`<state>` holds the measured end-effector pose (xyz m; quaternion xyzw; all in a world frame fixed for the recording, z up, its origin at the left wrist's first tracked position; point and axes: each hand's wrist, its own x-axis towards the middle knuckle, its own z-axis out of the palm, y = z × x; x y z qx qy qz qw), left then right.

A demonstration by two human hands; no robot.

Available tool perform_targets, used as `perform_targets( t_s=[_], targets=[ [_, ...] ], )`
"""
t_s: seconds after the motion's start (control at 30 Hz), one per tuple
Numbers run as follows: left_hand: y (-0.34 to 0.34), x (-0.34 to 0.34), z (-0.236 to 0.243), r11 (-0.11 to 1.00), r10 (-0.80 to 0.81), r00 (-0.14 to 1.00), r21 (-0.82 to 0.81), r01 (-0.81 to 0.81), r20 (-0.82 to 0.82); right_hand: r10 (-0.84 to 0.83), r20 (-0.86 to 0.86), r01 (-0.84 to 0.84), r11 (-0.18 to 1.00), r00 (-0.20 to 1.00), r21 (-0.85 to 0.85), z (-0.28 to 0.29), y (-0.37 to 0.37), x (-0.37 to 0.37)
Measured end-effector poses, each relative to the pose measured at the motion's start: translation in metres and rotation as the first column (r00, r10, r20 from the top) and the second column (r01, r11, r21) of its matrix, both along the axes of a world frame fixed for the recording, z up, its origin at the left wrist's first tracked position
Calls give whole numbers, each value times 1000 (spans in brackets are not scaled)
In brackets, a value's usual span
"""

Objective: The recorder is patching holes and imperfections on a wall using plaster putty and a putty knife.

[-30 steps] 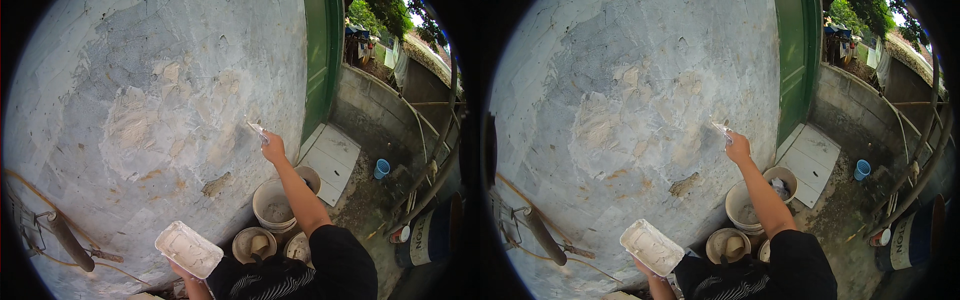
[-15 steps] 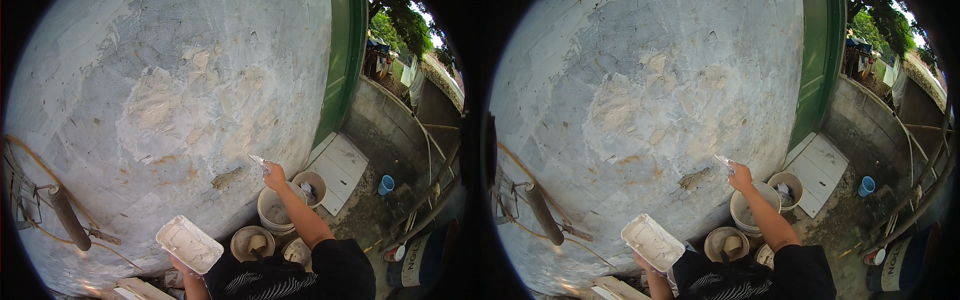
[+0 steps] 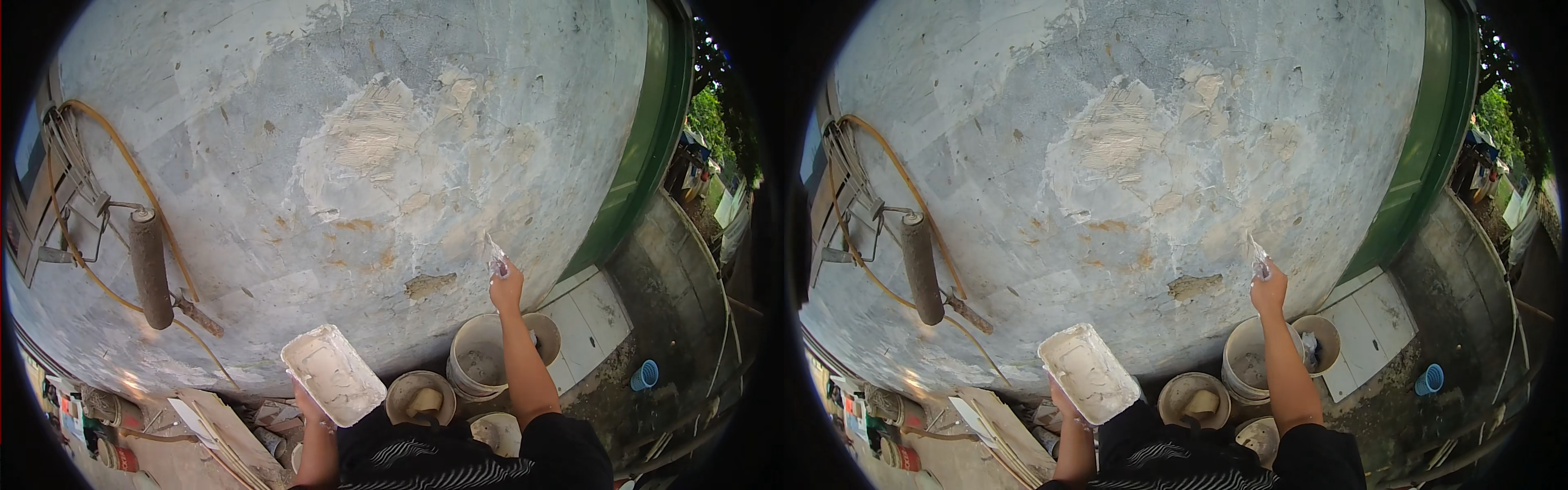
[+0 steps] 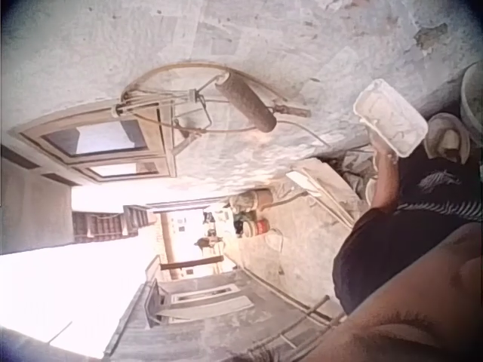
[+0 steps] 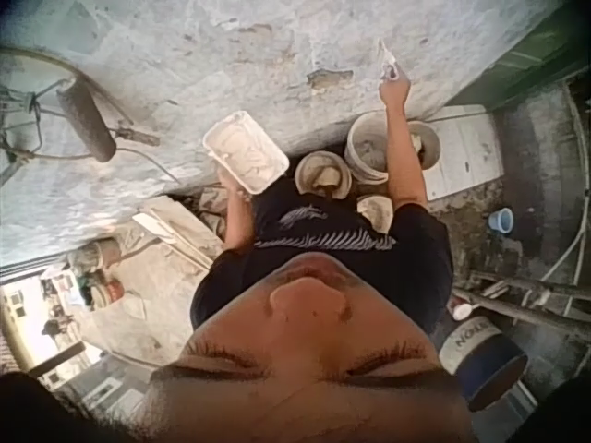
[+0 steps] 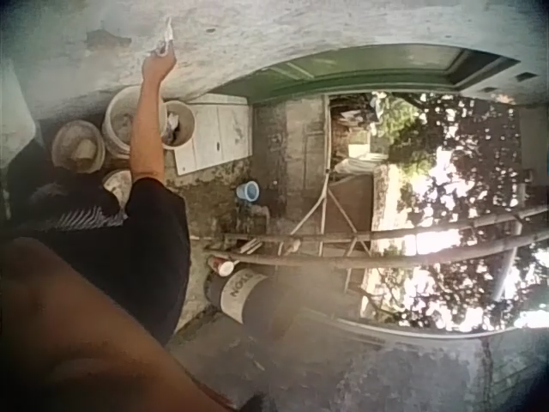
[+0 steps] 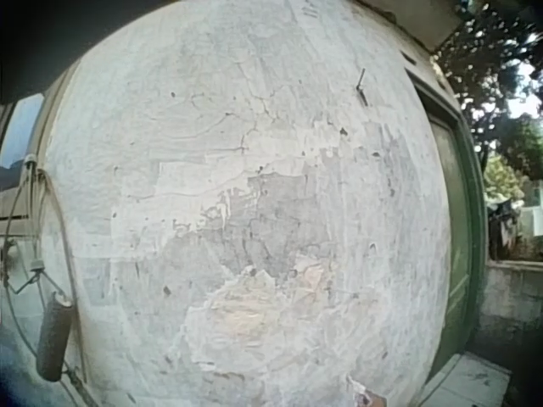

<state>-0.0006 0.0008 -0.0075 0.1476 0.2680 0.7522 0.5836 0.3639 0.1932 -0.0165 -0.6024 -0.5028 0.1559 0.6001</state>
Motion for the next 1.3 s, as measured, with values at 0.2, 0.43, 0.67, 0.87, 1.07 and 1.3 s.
perform_targets(
  t_s=[0.2, 0.43, 0.67, 0.87, 1.07, 1.3],
  targets=[
    [3, 0, 7, 998, 17, 1000, 59, -18, 21, 287, -505, -282, 955, 814, 89, 0, -54, -50],
    [2, 0, 13, 992, 14, 1000, 125, -18, 28, 443, -817, -512, 831, 368, 219, 52, -107, -125],
    [-4, -2, 35, 975, 31, 996, 223, -12, -82, 533, -782, -594, 757, 324, 270, 71, -122, -151],
    [-3, -5, 37, 945, 66, 990, 327, -22, -124, 619, -738, -674, 669, 269, 314, 88, -133, -182],
    [2, -4, 33, 915, 115, 988, 398, -65, -104, 696, -639, -720, 622, 328, 308, 85, -137, -196],
    [9, -4, 39, 896, 123, 990, 435, -83, -64, 754, -475, -725, 622, 454, 296, 72, -133, -196]
  ],
)
